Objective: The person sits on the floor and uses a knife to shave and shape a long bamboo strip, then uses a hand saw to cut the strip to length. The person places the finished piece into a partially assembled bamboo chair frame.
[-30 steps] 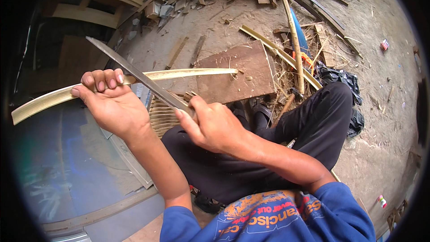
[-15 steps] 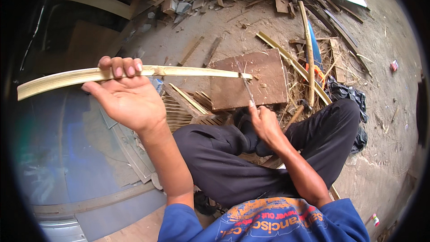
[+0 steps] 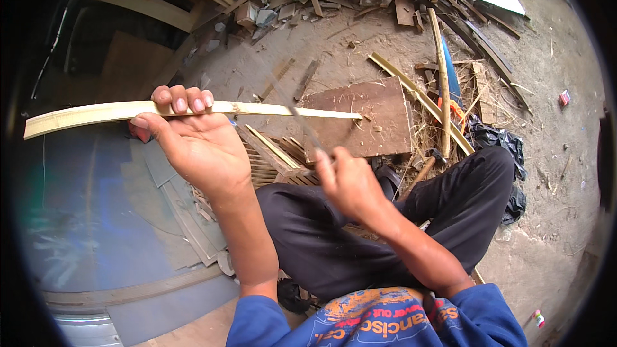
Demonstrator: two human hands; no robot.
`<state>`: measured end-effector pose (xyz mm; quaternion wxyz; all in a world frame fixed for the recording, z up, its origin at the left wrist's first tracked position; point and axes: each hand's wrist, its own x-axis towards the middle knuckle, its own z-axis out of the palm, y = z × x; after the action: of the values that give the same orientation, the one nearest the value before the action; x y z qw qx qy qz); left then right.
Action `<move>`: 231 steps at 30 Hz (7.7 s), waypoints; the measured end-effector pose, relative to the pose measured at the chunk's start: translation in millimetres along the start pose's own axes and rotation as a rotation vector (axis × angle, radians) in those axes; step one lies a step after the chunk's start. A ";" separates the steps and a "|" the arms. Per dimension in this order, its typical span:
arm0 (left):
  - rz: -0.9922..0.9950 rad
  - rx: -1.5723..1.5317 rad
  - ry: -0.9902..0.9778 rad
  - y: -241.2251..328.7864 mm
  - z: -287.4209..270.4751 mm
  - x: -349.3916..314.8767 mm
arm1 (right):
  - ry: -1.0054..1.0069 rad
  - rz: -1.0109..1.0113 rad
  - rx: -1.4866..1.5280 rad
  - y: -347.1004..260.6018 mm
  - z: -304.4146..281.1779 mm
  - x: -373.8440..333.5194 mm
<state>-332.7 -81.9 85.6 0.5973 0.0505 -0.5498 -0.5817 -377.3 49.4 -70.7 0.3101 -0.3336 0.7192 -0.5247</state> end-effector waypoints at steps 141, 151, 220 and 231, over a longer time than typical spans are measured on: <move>-1.004 1.262 0.831 6.9 -494.5 -193.1 | -0.375 -0.871 -0.812 -74.1 184.7 249.1; -0.686 0.926 1.303 -34.7 -484.5 -234.2 | -0.382 -0.853 -0.790 -68.7 187.4 276.3; -0.804 0.442 0.992 -5.9 -469.8 -251.2 | -0.389 -0.681 -0.789 -19.6 88.9 292.3; -0.359 0.643 1.194 11.6 -460.3 -258.8 | -0.694 -0.840 -0.855 7.8 140.1 248.9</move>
<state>76.9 -150.7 -240.7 0.6471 0.6256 -0.2559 -0.3528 -412.6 -225.9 -138.1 0.1341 -0.8254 0.5319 -0.1336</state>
